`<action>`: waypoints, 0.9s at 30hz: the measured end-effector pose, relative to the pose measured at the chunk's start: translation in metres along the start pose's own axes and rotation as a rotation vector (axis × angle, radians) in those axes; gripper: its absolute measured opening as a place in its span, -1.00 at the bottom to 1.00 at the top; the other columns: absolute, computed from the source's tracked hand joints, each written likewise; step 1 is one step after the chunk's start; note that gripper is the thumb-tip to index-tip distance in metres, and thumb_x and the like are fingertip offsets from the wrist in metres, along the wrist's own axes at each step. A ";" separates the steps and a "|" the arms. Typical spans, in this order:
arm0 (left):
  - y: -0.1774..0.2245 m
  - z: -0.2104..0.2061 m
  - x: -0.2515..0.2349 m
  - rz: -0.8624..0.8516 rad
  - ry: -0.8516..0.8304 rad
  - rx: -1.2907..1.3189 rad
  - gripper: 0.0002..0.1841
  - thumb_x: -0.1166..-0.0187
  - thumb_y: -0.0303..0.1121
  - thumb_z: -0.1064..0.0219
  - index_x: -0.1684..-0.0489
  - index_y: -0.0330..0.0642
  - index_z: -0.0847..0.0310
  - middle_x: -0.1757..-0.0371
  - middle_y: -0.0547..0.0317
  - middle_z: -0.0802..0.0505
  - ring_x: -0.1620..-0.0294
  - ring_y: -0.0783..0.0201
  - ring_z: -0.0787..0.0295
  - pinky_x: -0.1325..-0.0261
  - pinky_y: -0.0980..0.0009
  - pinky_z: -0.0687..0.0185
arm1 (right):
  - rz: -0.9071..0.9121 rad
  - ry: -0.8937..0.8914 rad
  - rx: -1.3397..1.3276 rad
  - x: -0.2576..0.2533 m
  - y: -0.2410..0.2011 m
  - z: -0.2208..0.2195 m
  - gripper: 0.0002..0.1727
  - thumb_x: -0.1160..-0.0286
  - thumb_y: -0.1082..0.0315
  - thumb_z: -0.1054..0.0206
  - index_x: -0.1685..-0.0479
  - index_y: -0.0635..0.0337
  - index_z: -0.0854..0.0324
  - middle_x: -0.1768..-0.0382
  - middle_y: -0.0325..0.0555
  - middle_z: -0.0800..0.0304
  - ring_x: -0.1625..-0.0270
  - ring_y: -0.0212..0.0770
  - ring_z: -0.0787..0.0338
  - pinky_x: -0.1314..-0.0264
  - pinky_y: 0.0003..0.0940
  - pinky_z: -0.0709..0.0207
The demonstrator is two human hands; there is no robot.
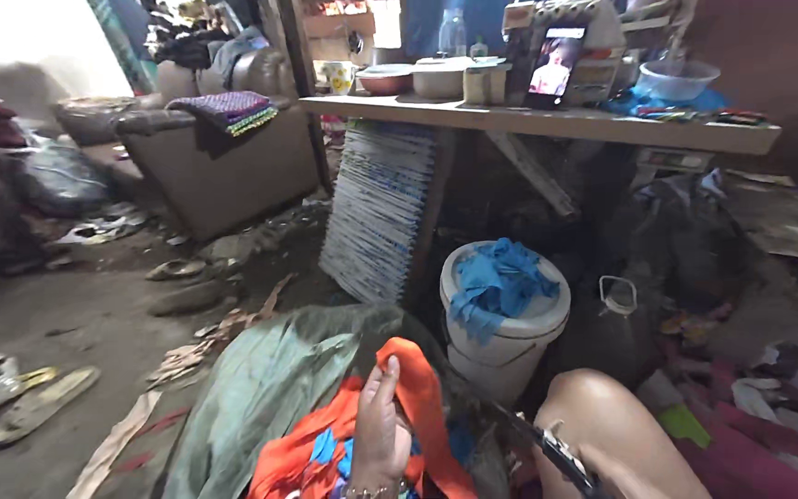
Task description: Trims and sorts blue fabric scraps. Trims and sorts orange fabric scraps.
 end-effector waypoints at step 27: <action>-0.005 0.001 -0.002 -0.003 -0.063 -0.179 -0.75 -0.82 -0.47 -0.05 -0.31 -0.38 -0.45 0.04 -0.03 -0.80 0.07 0.26 -0.83 -0.03 0.32 -0.80 | -0.069 -0.023 0.031 -0.056 0.003 -0.026 -0.43 -0.37 -0.10 -0.49 0.04 0.32 -0.64 0.33 -0.05 -0.68 0.26 -0.19 -0.68 0.12 -0.13 -0.57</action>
Point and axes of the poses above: each hand's wrist, its own x-axis away from the middle knuckle, its own z-axis out of the back of the hand, y = z × x, the point moved 9 cm from there along -x, towards the middle knuckle
